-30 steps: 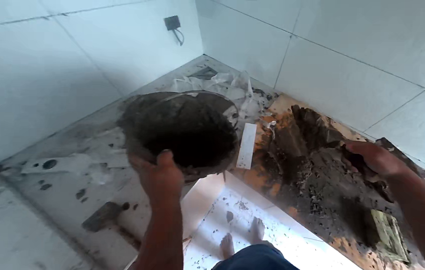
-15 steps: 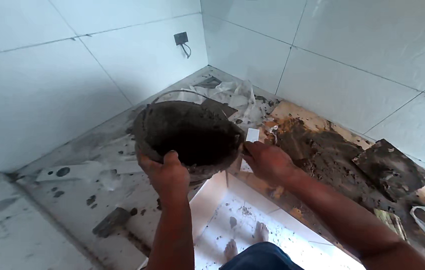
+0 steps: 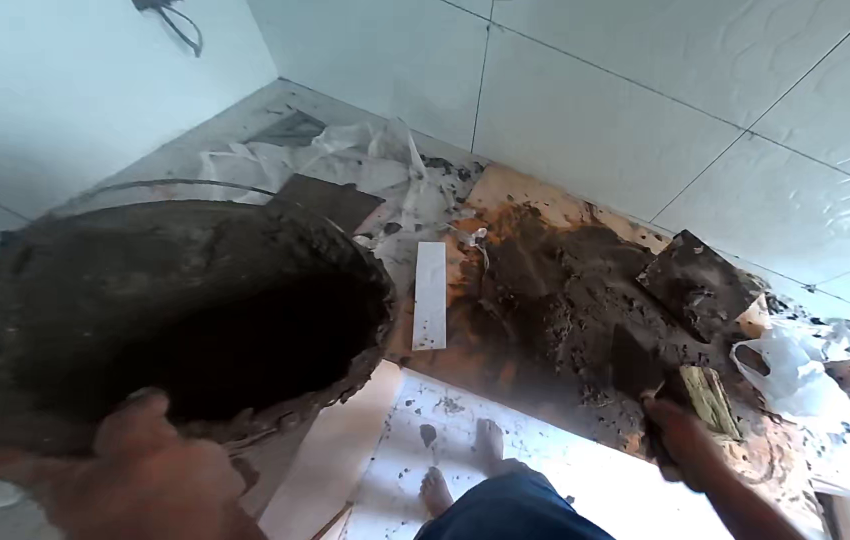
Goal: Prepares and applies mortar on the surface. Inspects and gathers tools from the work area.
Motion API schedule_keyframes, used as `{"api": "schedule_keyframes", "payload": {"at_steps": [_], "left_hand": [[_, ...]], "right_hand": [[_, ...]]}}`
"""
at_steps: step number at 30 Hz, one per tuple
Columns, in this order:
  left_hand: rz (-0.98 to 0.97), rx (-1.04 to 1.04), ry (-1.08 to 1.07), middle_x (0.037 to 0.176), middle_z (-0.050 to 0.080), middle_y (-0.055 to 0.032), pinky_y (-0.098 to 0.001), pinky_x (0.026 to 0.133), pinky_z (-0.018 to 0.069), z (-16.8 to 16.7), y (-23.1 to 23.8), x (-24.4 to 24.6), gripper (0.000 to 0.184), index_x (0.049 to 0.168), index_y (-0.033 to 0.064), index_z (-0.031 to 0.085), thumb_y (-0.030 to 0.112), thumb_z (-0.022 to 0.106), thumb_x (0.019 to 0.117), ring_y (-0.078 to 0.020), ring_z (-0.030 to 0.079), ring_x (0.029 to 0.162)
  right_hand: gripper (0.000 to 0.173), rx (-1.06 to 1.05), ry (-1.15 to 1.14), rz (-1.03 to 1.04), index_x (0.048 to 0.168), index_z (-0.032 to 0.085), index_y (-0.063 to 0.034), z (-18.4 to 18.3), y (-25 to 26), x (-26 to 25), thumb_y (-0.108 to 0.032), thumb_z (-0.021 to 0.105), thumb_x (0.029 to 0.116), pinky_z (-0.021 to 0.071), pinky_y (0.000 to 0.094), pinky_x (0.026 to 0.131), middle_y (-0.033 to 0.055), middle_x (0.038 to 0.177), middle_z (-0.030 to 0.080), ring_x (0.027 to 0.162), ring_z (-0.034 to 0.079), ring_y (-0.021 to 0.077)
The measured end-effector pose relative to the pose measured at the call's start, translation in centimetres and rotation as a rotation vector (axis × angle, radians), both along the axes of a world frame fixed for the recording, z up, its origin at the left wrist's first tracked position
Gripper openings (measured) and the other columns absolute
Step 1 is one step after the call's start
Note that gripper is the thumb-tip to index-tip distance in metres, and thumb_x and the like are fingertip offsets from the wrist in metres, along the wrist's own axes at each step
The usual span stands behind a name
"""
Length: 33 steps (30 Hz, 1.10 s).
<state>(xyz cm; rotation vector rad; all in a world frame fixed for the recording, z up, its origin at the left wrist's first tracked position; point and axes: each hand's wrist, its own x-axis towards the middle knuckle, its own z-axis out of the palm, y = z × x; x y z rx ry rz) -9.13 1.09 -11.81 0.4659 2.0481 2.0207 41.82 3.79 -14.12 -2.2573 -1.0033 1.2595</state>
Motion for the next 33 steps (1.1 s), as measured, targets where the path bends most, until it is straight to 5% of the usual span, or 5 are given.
{"api": "schedule_keyframes", "payload": {"at_steps": [11, 14, 22, 29, 33], "left_hand": [[0.070, -0.015, 0.012, 0.150, 0.048, -0.0140, -0.0310, 0.107, 0.0482, -1.7, -0.5, -0.6, 0.080, 0.160, 0.0044, 0.021, 0.019, 0.065, 0.0947, -0.0135, 0.054, 0.129], [0.084, -0.024, 0.025, 0.152, 0.046, -0.0142, -0.0295, 0.109, 0.0462, -0.3, -0.5, 0.5, 0.081, 0.161, 0.0041, 0.018, 0.019, 0.062, 0.0944, -0.0125, 0.053, 0.131], [0.103, -0.141, -0.004, 0.159, 0.037, -0.0206, -0.0328, 0.116, 0.0379, 5.7, 0.1, 4.6, 0.078, 0.162, 0.0030, 0.014, 0.008, 0.055, 0.0963, -0.0190, 0.044, 0.141], [0.081, -0.164, -0.020, 0.156, 0.042, -0.0192, -0.0393, 0.113, 0.0410, 5.7, 0.0, 4.5, 0.076, 0.163, 0.0070, 0.014, 0.013, 0.054, 0.0987, -0.0200, 0.047, 0.139], [0.068, -0.135, -0.021, 0.155, 0.043, -0.0170, -0.0372, 0.112, 0.0429, 5.2, 0.1, 4.3, 0.077, 0.163, 0.0091, 0.015, 0.012, 0.056, 0.0979, -0.0174, 0.050, 0.136]], "right_hand": [[0.039, 0.122, 0.602, -0.364, 0.112, 0.056, -0.0015, -3.5, 4.9, -16.5, -0.037, 0.039, 0.1124, 0.0528, 0.0380, 0.052, 0.0101, 0.072, 0.056, 0.055, 0.057, 0.0203], [0.045, 0.114, 0.785, -0.220, 0.100, 0.059, -0.0001, -4.1, 9.7, -15.2, -0.037, 0.037, 0.1123, 0.0515, 0.0298, 0.044, 0.0070, 0.065, 0.057, 0.047, 0.055, 0.0145], [0.045, 0.017, 1.079, 0.246, 0.119, 0.055, -0.0029, -3.2, 14.6, -13.7, -0.035, 0.023, 0.1137, 0.0485, 0.0232, 0.040, 0.0030, 0.070, 0.056, 0.045, 0.052, 0.0097], [0.038, 0.250, 0.855, 0.702, 0.114, 0.057, -0.0022, 7.4, 12.2, -18.4, -0.024, 0.026, 0.1102, 0.0528, 0.0244, 0.046, 0.0018, 0.073, 0.059, 0.049, 0.056, 0.0098], [0.031, 0.426, 0.214, 1.122, 0.127, 0.061, -0.0054, 11.4, 9.6, -25.8, -0.028, 0.047, 0.1091, 0.0552, 0.0380, 0.068, 0.0090, 0.087, 0.064, 0.072, 0.063, 0.0187]]}}
